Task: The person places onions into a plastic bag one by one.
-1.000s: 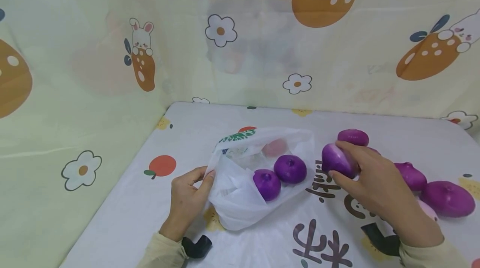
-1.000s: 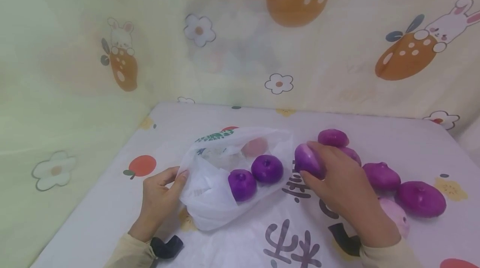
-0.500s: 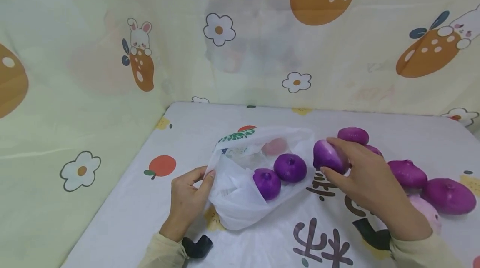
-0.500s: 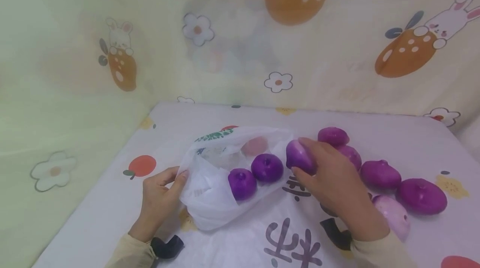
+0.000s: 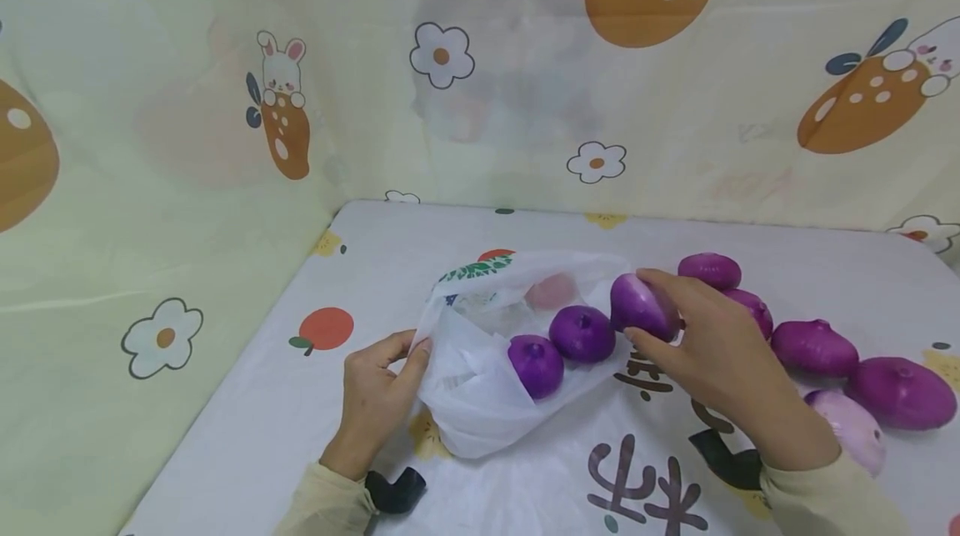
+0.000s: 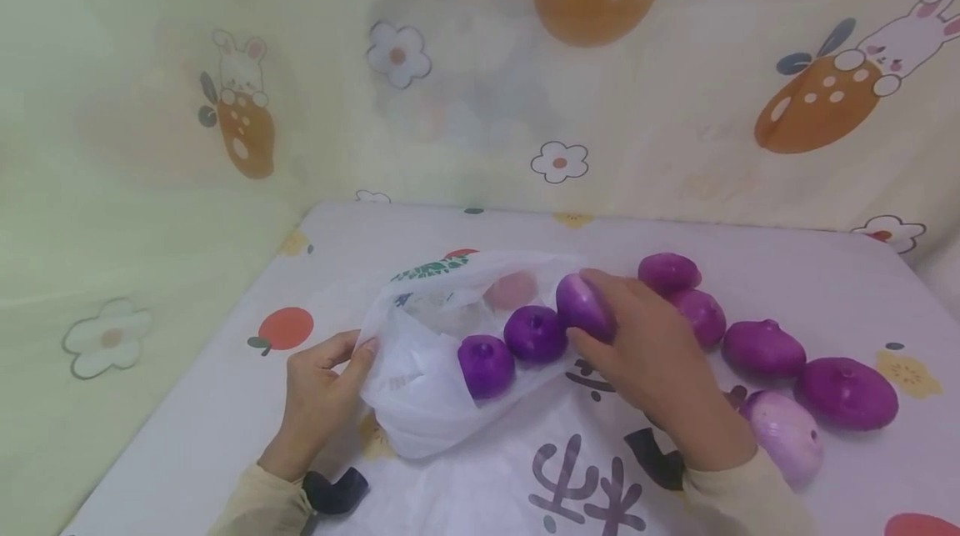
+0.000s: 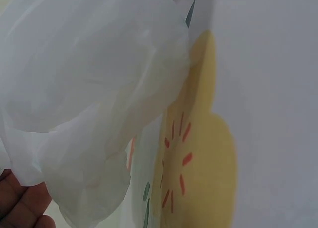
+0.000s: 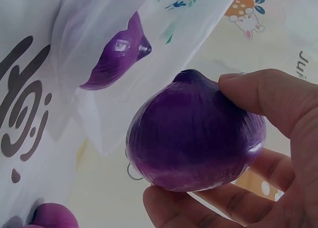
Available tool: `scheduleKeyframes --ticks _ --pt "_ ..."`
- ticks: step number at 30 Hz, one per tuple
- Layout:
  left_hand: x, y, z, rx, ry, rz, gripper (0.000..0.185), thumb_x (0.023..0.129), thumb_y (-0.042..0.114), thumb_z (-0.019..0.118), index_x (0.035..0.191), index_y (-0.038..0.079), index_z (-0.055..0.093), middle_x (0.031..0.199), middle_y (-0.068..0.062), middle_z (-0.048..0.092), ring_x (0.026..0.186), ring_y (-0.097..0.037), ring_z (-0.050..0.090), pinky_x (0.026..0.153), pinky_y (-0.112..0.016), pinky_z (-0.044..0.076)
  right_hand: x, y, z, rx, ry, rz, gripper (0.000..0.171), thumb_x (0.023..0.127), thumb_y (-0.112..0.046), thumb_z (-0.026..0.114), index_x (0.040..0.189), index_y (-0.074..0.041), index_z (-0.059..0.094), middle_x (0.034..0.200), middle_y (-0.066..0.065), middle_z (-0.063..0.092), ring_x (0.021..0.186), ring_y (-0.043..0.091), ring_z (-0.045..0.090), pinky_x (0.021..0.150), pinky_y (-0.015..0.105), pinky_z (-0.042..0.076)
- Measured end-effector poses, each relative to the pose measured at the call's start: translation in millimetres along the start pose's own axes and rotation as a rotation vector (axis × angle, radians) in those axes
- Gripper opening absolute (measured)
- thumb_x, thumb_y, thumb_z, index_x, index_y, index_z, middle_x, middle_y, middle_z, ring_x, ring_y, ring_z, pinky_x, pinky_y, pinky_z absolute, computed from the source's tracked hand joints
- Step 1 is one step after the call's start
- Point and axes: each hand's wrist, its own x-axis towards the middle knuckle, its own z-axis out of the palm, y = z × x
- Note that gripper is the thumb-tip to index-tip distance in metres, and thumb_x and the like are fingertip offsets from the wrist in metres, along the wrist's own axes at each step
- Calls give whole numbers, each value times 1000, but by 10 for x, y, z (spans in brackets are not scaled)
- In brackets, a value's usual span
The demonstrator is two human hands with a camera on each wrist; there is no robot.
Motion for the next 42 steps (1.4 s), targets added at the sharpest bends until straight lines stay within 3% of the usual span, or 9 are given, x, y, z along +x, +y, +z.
scheduleKeyframes --ticks 5,13,20,42 --pt "2 7 6 -14 -9 -11 9 89 3 78 98 1 81 94 -6 81 84 -16 77 75 -41 63 43 -52 27 16 -11 -1 69 83 -23 87 143 -4 59 126 23 69 94 34 65 80 57 56" --pt "4 18 12 -9 -22 -21 10 90 4 78 98 1 81 95 -7 81 84 -17 77 76 -41 63 111 -132 72 72 -70 14 66 88 -22 83 146 -4 56 135 23 65 116 40 64 95 61 52" --pt "11 28 21 -10 -34 -38 10 91 5 78 99 1 81 97 -7 81 86 -17 77 77 -41 63 166 -203 121 84 -49 -12 65 86 -19 84 144 -3 59 136 21 66 123 41 62 100 60 50" --pt "-15 -6 9 -9 -13 -49 10 90 5 77 99 3 82 94 -5 81 84 -16 77 76 -40 63 359 -451 359 110 -98 -47 60 88 -20 81 142 -8 60 133 16 67 115 37 67 94 55 56"
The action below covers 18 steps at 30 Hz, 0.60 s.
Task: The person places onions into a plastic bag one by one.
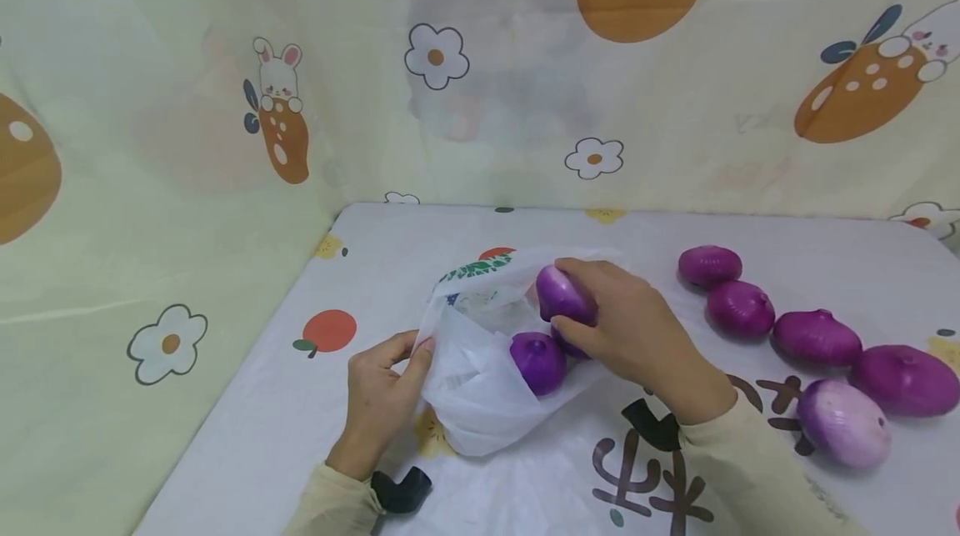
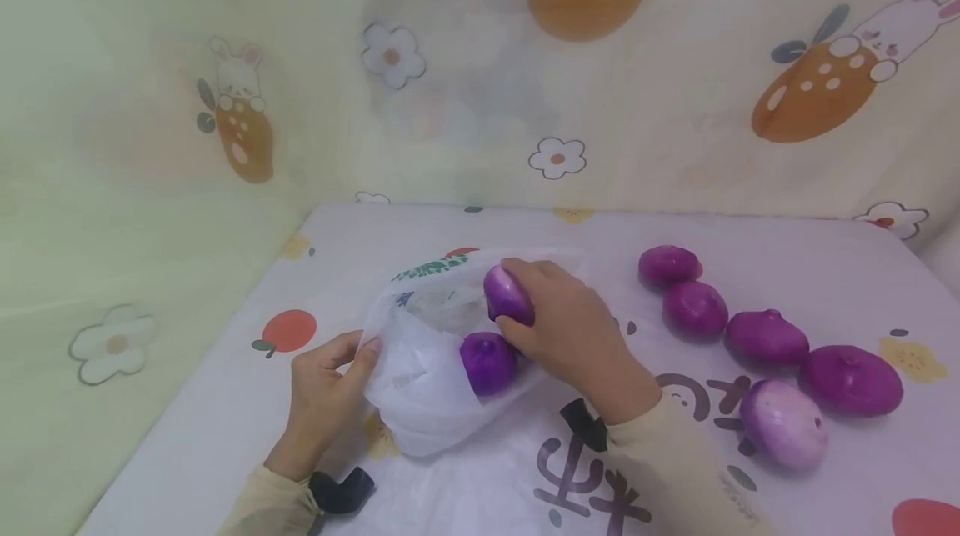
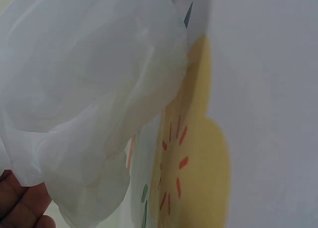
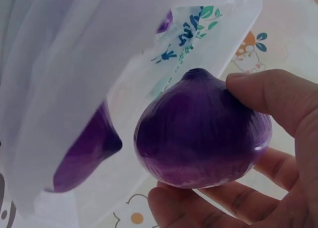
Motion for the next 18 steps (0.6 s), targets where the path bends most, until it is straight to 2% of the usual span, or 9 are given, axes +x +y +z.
scheduleKeyframes --ticks 7,18 --pt "5 -26 11 10 23 46 9 87 3 78 95 4 82 88 -4 80 80 -14 77 73 -35 62 54 -30 107 -4 -12 -5 61 87 -23 82 143 -10 60 131 15 68 113 34 68 91 55 57" --pt "-7 -30 5 -7 7 31 9 89 3 78 97 4 82 91 -4 80 82 -15 77 74 -42 63 92 -69 255 21 -33 -1 59 88 -25 81 142 -11 61 133 14 67 114 34 68 91 55 57"
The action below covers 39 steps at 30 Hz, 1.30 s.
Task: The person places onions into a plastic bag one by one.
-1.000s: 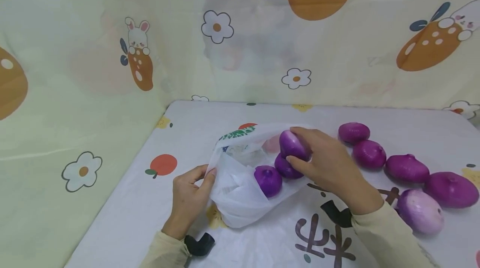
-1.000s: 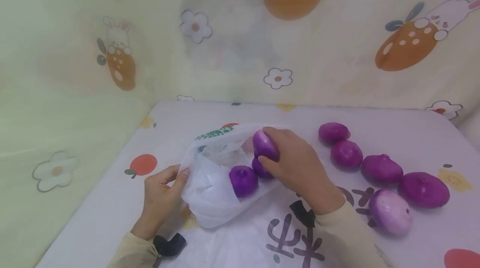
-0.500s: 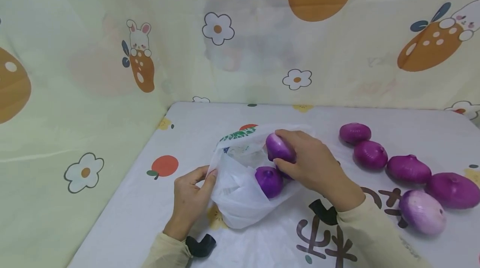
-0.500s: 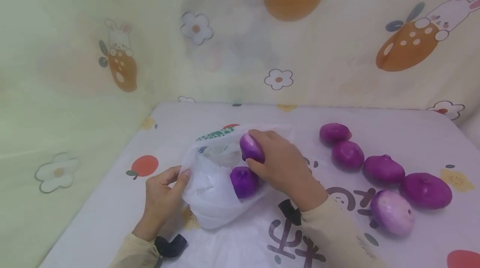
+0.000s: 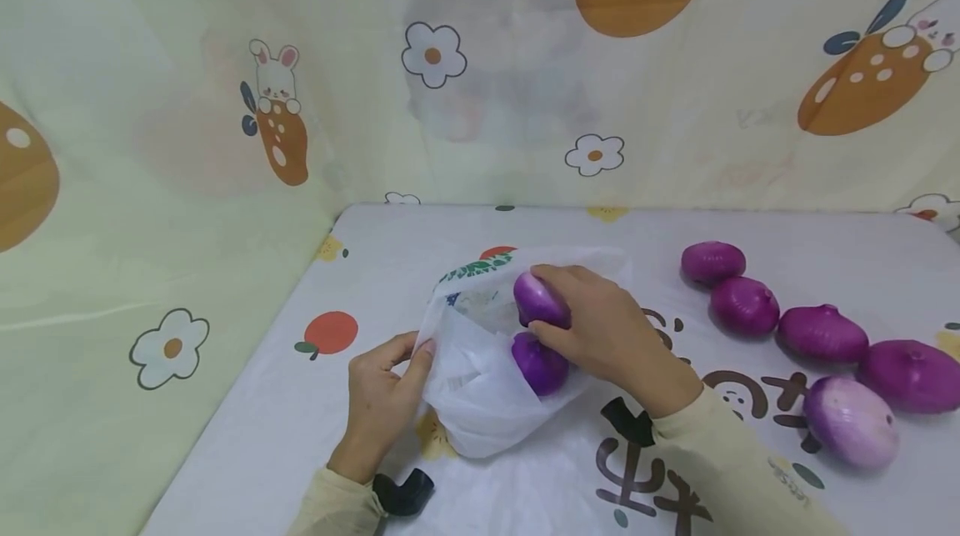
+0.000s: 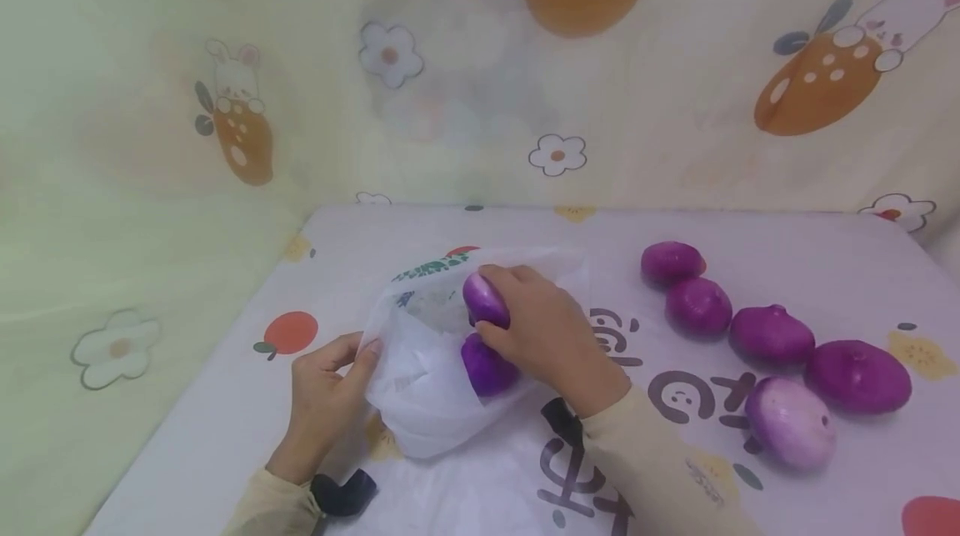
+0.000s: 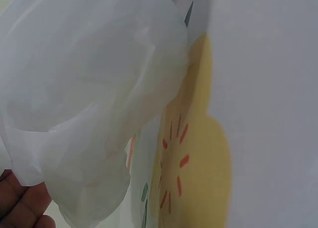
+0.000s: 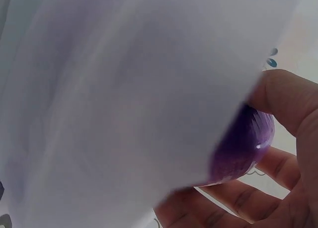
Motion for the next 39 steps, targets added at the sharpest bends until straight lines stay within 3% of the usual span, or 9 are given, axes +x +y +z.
scheduleKeyframes --ticks 27,39 --pt "10 -23 11 -2 25 14 9 87 2 78 95 4 82 88 -3 80 80 -14 77 72 -44 63 122 -5 220 -66 -20 24 63 88 -30 83 144 -14 60 130 15 67 106 33 70 87 54 59" --pt "7 0 4 0 20 -13 10 87 3 78 96 5 83 88 -2 80 80 -14 76 73 -43 63 154 -22 297 -76 -62 68 65 88 -32 84 146 -17 58 130 16 64 107 34 67 88 55 58"
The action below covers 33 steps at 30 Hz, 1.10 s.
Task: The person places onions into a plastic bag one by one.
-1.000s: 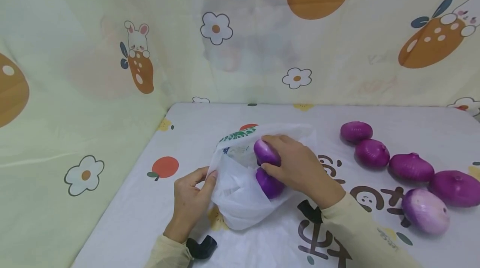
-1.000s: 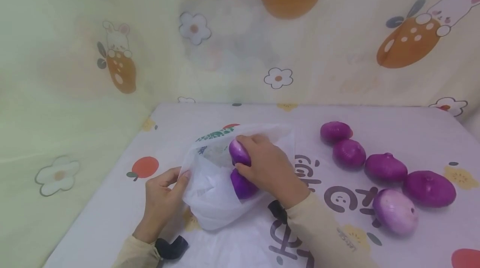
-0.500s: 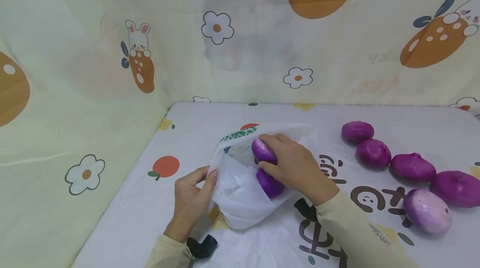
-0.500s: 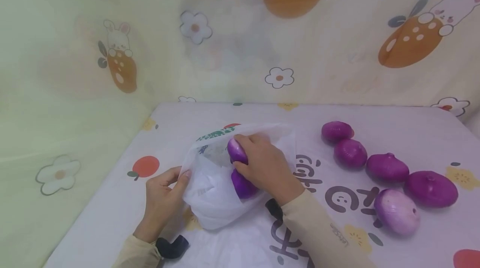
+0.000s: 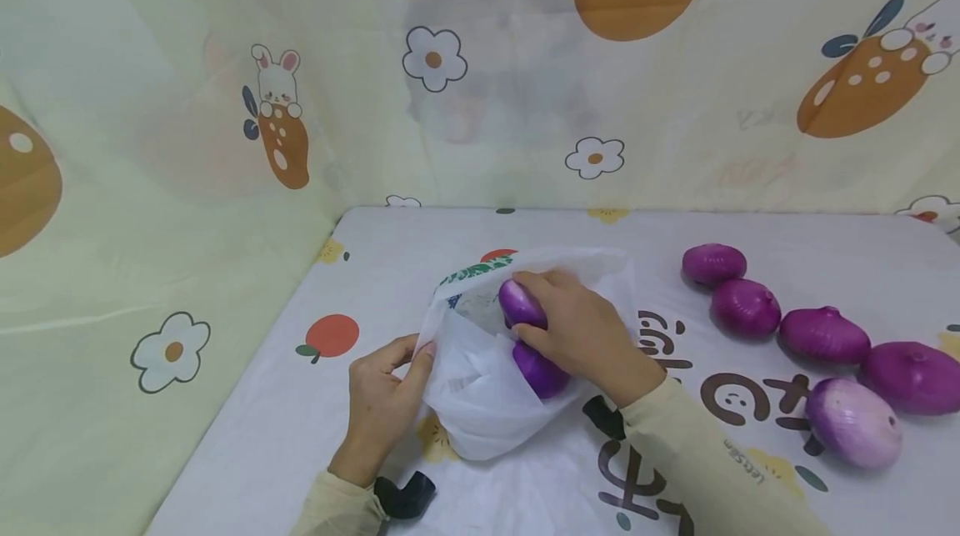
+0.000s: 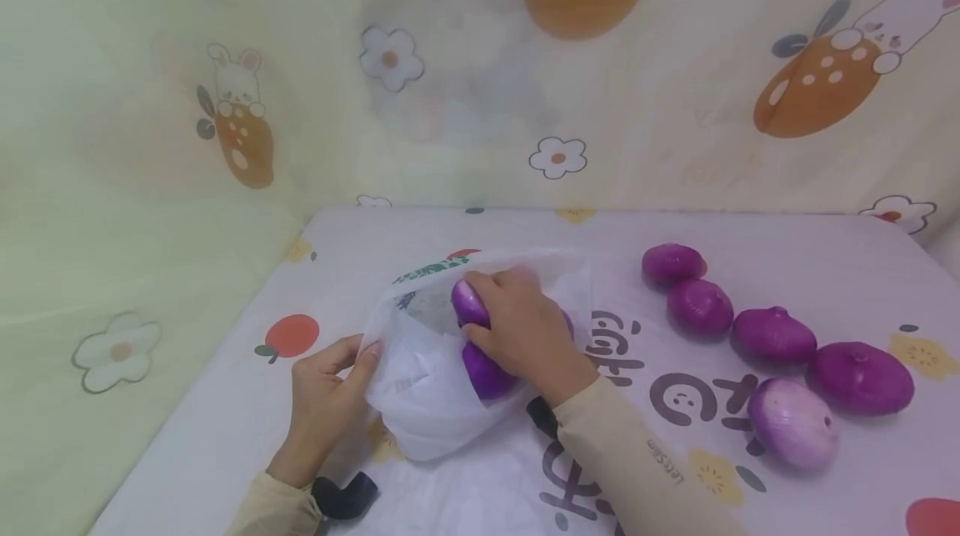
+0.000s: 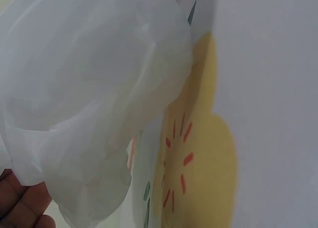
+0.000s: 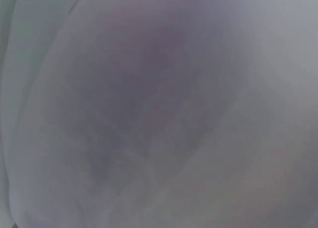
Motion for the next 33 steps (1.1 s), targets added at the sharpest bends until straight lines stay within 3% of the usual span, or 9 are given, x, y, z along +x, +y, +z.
scheduleKeyframes --ticks 19,33 --pt "-5 -2 7 -4 -4 14 9 88 3 78 96 4 82 89 -3 80 81 -15 77 73 -43 63 -1 -19 39 -1 -76 54 66 91 -31 81 150 -19 55 139 16 58 114 36 65 93 58 56" --pt "-15 1 9 14 -15 3 10 89 4 78 98 3 82 91 -4 81 83 -16 77 74 -42 63 -72 0 29 -8 -8 -20 56 90 -29 82 141 -13 64 134 14 63 113 31 67 94 51 57"
